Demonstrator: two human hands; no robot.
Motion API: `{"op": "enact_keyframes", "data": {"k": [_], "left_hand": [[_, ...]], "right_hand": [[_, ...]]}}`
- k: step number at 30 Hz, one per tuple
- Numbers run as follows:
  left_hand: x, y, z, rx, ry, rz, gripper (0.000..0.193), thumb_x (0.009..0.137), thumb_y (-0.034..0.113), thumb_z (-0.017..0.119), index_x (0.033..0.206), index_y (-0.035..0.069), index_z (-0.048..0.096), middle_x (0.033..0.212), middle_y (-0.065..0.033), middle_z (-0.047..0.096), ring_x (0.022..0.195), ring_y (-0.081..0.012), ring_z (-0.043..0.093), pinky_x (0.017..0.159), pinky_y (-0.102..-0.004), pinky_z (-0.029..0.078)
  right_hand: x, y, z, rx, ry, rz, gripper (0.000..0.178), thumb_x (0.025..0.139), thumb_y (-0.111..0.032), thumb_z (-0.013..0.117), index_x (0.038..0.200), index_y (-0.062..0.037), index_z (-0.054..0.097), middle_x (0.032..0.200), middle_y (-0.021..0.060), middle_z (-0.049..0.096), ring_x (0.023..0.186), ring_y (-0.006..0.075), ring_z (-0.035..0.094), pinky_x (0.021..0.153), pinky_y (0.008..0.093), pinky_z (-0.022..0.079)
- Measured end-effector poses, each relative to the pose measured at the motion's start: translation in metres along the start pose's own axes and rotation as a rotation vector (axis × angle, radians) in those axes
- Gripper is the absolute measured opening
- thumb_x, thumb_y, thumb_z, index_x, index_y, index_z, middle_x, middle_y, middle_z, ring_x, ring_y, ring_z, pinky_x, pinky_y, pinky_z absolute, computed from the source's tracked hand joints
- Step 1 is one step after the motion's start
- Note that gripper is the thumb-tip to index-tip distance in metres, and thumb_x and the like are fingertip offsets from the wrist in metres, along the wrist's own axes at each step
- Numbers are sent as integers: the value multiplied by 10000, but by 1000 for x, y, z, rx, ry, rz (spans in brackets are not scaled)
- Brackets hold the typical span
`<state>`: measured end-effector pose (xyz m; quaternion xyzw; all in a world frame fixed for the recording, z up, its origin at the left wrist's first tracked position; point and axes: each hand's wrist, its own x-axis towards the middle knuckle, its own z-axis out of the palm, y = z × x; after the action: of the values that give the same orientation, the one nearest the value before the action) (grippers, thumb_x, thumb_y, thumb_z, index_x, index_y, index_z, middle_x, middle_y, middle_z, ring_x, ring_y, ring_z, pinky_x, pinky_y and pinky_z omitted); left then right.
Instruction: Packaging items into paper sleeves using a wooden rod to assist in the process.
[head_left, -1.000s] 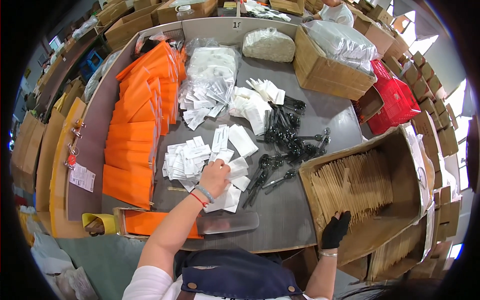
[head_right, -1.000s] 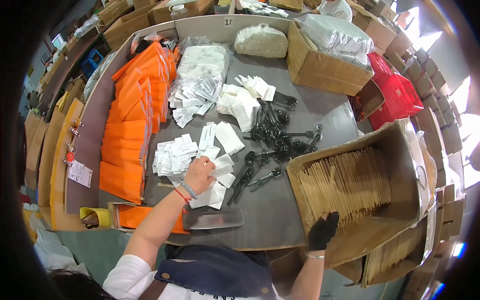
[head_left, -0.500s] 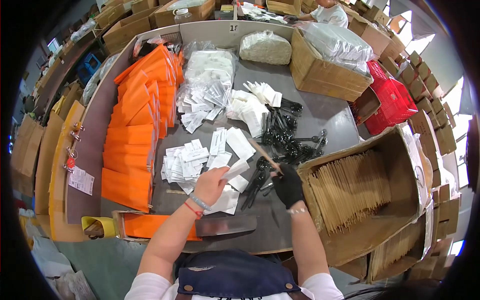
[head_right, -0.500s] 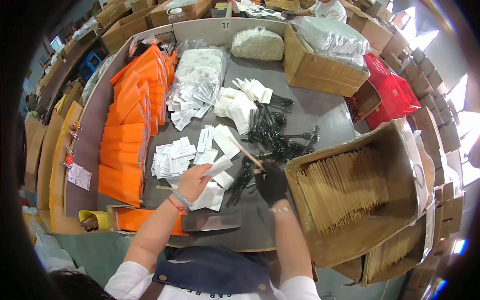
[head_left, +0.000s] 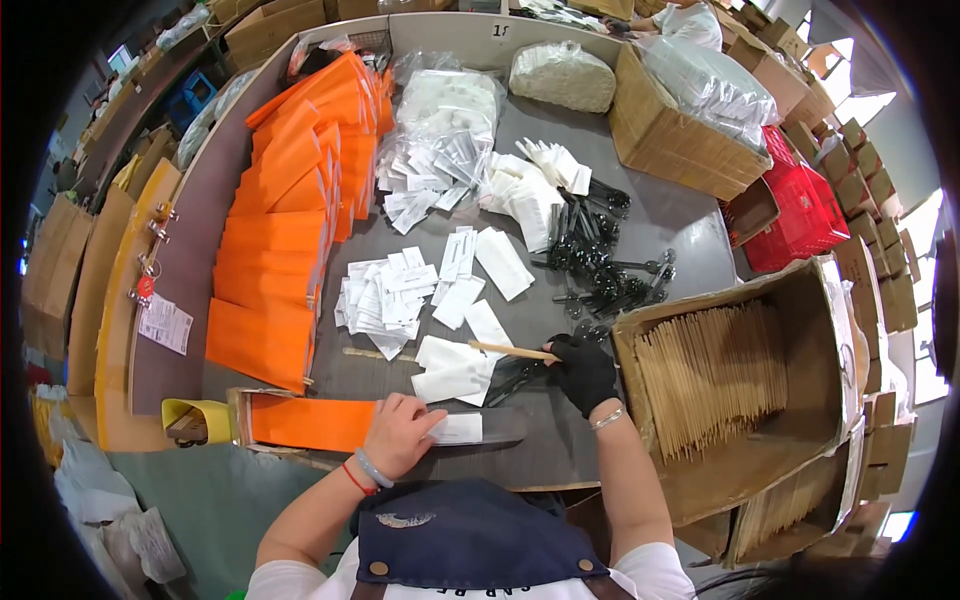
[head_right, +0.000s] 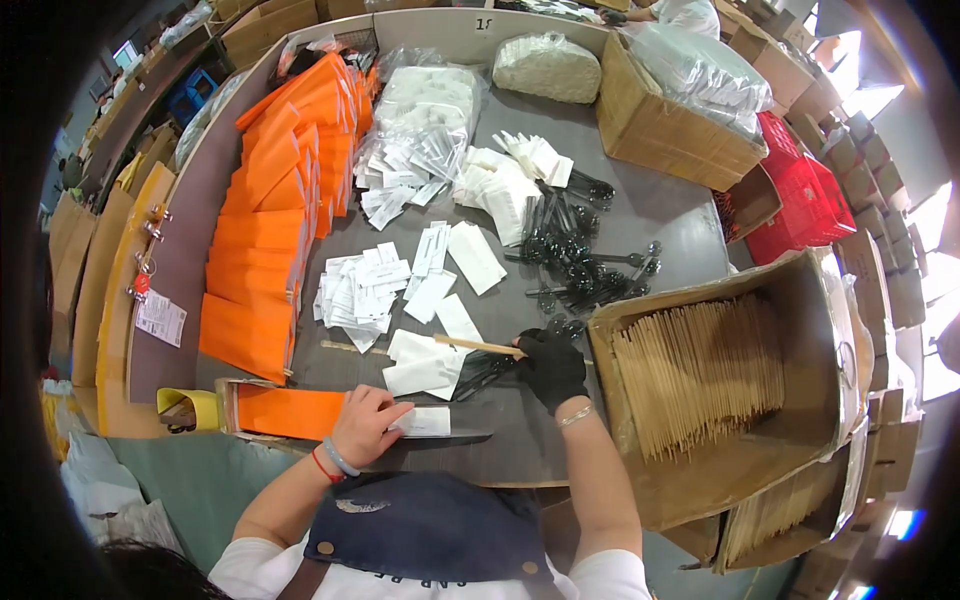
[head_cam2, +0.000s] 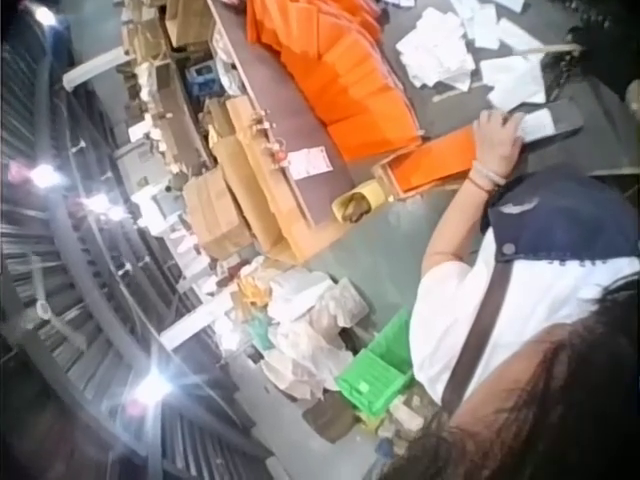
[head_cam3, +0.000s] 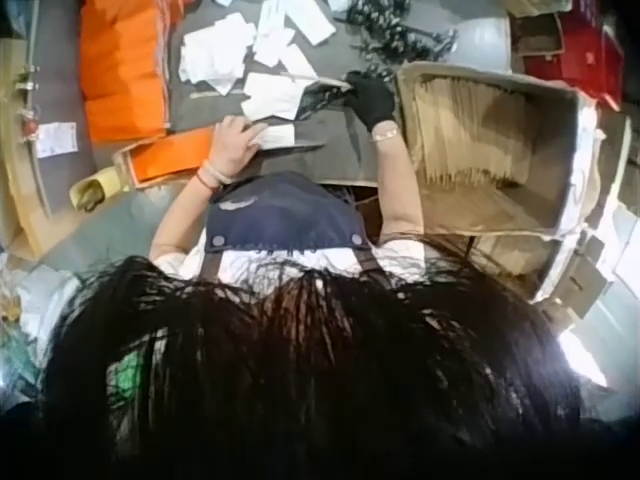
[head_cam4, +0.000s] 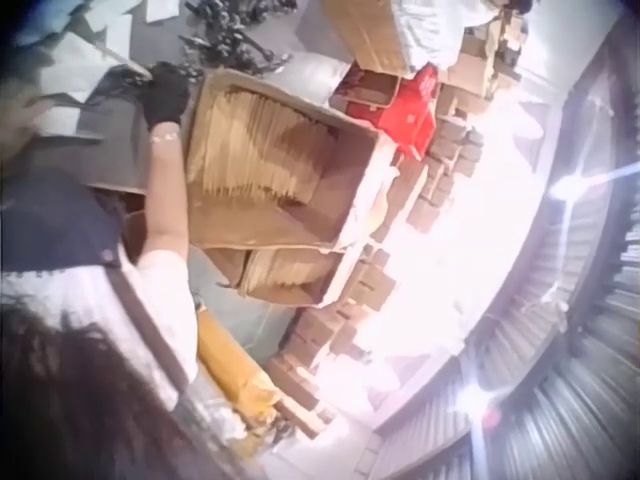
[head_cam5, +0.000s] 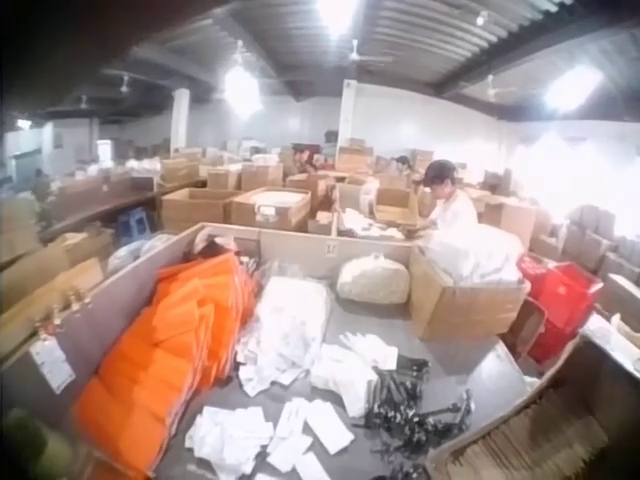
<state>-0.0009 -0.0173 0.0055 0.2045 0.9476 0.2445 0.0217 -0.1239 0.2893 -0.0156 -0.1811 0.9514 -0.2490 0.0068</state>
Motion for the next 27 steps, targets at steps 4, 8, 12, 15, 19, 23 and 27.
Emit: {"op": "enact_keyframes", "data": {"k": [4, 8, 12, 15, 19, 23, 27], "left_hand": [[-11, 9, 10, 41, 84, 98, 471, 625, 158, 788, 1073, 160, 642, 1008, 6, 583, 938, -224, 519, 787, -376, 399], [-33, 17, 12, 133, -18, 61, 498, 628, 201, 778, 1101, 150, 629, 1147, 42, 561, 958, -199, 516, 805, -361, 386], [-44, 17, 11, 164, -37, 14, 513, 649, 217, 765, 1138, 145, 628, 1235, 55, 539, 1000, -186, 508, 822, -360, 379], [-47, 12, 18, 220, -12, 53, 537, 655, 214, 761, 1169, 135, 623, 1274, 50, 534, 1042, -186, 496, 845, -365, 371], [-49, 10, 11, 158, 38, 21, 552, 661, 223, 761, 1183, 117, 616, 1296, 41, 527, 1093, -196, 485, 871, -376, 353], [-41, 14, 3, 137, -5, -14, 548, 736, 238, 716, 1244, 93, 572, 1314, 4, 515, 1142, -217, 460, 875, -395, 346], [-49, 4, -1, 185, -27, -46, 582, 689, 243, 761, 1229, 114, 583, 1322, 24, 515, 1134, -217, 463, 897, -409, 334]], "right_hand": [[3, 3, 2, -36, 89, -252, 243, 683, -72, 724, 920, -112, 691, 904, 74, 655, 803, 288, 631, 710, 379, 513], [-3, -14, 0, -229, 97, -208, 196, 693, -147, 726, 887, -141, 702, 893, 48, 667, 822, 265, 647, 719, 375, 521], [-15, -74, 2, 160, -374, -119, 133, 765, -256, 686, 845, -152, 712, 855, 96, 663, 821, 299, 649, 716, 409, 512], [-30, -92, 42, 48, -417, -107, 203, 774, -327, 676, 856, -141, 690, 875, 102, 665, 832, 301, 653, 693, 419, 514], [-36, -98, 47, 115, -295, -25, 244, 768, -320, 706, 954, -162, 699, 882, 87, 661, 830, 295, 652, 689, 410, 515], [-45, -90, 38, 230, -194, -27, 300, 801, -335, 708, 1060, -185, 694, 870, 76, 641, 785, 282, 640, 677, 399, 507], [-56, -77, 23, 47, -264, -83, 344, 841, -272, 670, 1180, -214, 657, 868, 90, 640, 753, 283, 620, 637, 408, 491]]}}
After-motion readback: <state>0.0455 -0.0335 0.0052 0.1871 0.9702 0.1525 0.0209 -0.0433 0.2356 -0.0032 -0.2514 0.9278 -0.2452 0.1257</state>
